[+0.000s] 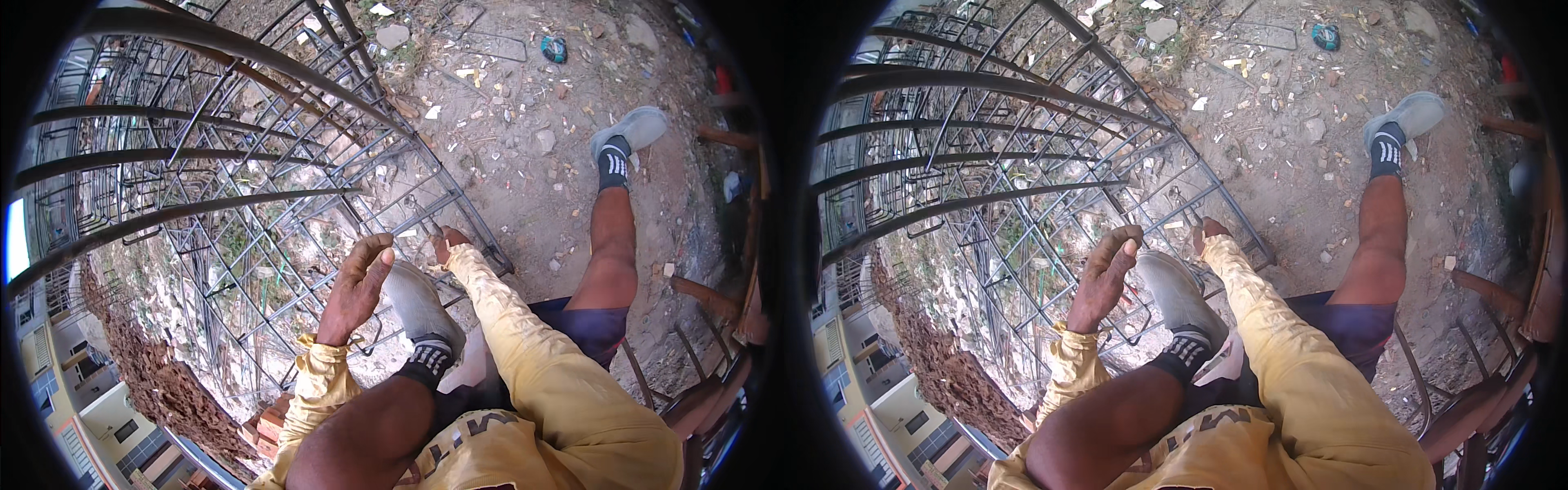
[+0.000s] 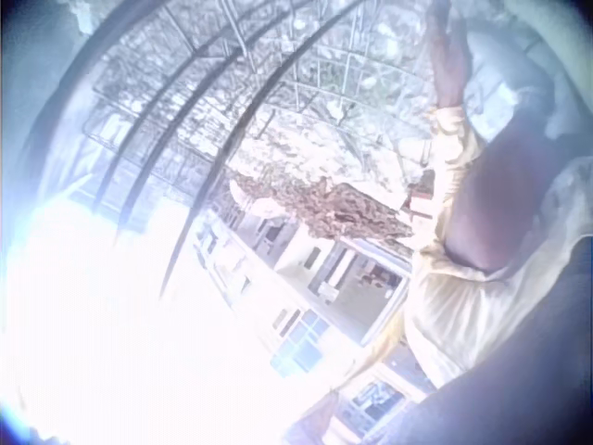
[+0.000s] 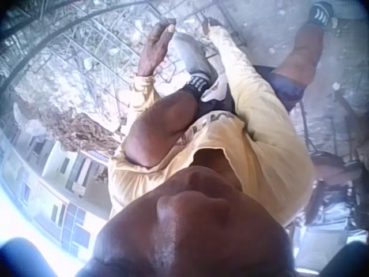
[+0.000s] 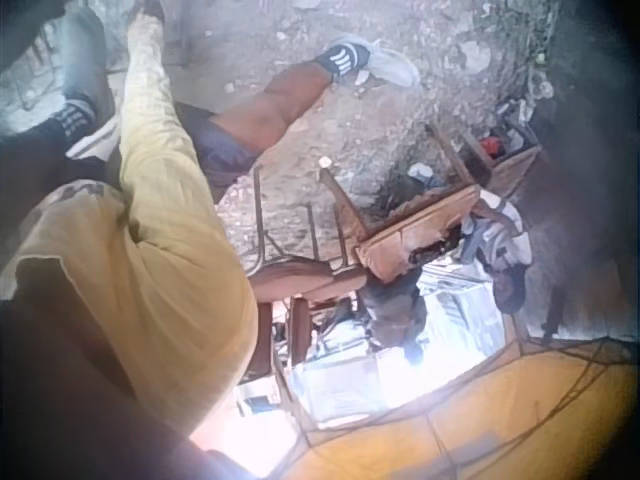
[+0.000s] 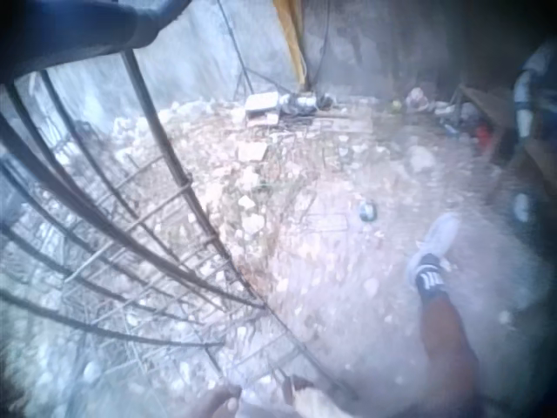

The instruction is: The person sits on the ground and assembles a rectangular metal frame by hand, aligning bars and securing joints. They repeatedly adjust the frame's position and tighten connections using pliers.

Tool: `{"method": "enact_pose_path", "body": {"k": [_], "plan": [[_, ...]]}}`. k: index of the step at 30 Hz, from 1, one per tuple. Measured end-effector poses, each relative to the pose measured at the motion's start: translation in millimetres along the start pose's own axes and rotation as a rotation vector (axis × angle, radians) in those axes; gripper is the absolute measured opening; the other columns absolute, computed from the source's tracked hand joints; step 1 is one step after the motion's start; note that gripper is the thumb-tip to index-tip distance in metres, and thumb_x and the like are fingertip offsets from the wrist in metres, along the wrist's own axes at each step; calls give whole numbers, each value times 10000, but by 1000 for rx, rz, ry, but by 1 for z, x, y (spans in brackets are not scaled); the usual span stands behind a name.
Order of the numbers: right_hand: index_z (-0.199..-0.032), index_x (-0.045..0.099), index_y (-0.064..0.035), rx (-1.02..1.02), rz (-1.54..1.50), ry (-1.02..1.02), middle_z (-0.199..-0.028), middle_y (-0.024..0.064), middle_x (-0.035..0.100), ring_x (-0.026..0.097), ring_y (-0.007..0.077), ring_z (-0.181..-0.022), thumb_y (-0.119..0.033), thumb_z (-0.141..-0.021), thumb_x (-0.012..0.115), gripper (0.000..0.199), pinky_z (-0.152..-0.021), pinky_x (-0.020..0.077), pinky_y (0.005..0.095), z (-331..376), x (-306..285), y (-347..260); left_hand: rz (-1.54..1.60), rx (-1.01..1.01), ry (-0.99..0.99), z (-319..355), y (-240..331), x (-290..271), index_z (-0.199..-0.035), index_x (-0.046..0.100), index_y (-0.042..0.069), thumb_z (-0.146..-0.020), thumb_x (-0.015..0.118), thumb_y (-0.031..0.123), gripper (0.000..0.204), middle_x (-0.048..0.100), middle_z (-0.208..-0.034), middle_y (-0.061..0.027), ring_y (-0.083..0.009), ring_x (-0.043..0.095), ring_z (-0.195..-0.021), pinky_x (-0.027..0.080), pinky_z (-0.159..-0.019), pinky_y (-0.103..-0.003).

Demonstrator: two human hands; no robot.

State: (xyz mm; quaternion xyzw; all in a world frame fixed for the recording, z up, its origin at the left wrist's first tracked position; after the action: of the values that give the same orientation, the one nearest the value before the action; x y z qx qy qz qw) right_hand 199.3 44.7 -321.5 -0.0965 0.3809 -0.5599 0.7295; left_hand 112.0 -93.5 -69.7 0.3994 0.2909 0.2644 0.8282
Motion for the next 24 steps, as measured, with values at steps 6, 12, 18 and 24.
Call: {"method": "enact_pose_path", "body": {"k": [6,12,18,24], "plan": [[-1248,545,12,23,236,-148,-1003,238,665,651,357,-905,-385,-889,596,538,-785,516,424,101,-73,23,47,40,24,48,13,-18,-1269,554,52,-961,574,382,452,597,-1191,-49,-142,551,-1004,447,-891,-301],[-1185,564,-45,-65,-474,-466,-687,74,598,520,133,-480,-345,-962,570,373,-407,411,285,253,-145,-30,325,266,272,153,68,-98,-1291,540,58,-959,580,363,453,603,-1235,-86,-192,576,-1113,451,-924,-327],[-1194,515,-36,-357,-1250,-932,-740,117,562,500,159,-468,-296,-1014,467,320,-413,421,272,362,-122,-76,388,831,383,295,148,-109,-1393,375,-40,-976,503,395,616,452,-1392,-226,-309,495,-1258,446,-991,-387],[-1144,539,-20,-513,-1185,-978,-685,94,587,563,171,-474,-323,-997,502,338,-420,448,262,431,-69,-120,564,674,295,308,119,-6,-1483,194,-3,-855,736,258,870,438,-1369,-219,-275,481,-1242,433,-988,-350]]}}
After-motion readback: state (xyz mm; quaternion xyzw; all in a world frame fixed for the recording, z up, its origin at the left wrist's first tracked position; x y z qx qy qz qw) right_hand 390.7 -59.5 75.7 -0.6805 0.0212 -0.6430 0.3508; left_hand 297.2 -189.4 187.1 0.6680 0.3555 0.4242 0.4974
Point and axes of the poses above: each hand's wrist, its own z-axis away from the middle knuckle, its own x-axis out of the palm, y = z × x, the point moved 5 cm from there along -z, towards the middle knuckle
